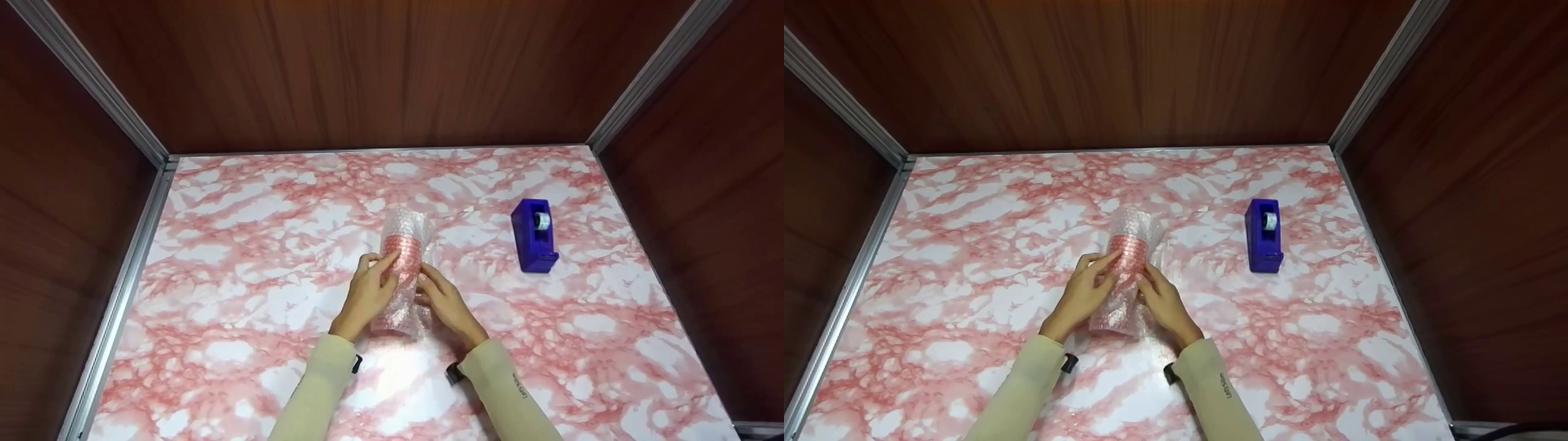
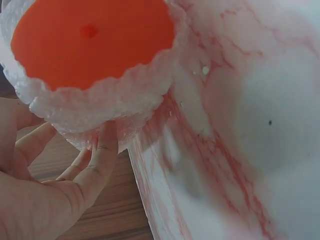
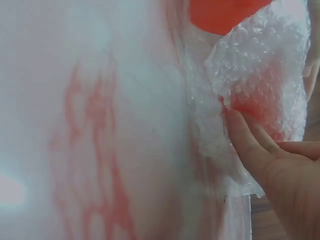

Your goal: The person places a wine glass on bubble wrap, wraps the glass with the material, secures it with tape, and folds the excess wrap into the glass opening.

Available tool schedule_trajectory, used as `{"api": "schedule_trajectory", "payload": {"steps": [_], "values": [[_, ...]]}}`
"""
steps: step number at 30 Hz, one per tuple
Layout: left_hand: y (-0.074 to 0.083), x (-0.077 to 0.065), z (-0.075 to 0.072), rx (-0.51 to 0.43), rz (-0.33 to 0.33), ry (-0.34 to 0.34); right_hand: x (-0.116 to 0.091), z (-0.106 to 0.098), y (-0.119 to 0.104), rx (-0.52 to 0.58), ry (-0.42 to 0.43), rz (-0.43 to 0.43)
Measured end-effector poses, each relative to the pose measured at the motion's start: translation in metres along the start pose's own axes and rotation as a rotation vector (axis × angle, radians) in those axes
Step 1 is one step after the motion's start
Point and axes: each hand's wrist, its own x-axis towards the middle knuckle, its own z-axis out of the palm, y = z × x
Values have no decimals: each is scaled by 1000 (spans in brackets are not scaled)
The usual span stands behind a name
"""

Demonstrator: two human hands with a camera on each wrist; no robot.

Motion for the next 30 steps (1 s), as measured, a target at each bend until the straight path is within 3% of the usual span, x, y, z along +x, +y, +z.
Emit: {"api": "schedule_trajectory", "payload": {"steps": [5, 11, 18, 22, 27, 30], "values": [[1, 0, 2, 9, 30, 17, -1, -2, 2, 72, -7, 35], [3, 1, 8, 76, 79, 27, 0, -4, 4, 28, 36, 63], [12, 0, 9, 126, 27, -23, 2, -5, 3, -8, 76, 46], [15, 1, 10, 155, -2, -49, 2, -7, 4, -91, 115, 18], [17, 2, 13, 179, -5, -55, 4, -11, 8, -305, 162, -101], [19, 1, 15, 215, 1, -53, 4, -14, 9, -367, 164, -106]]}}
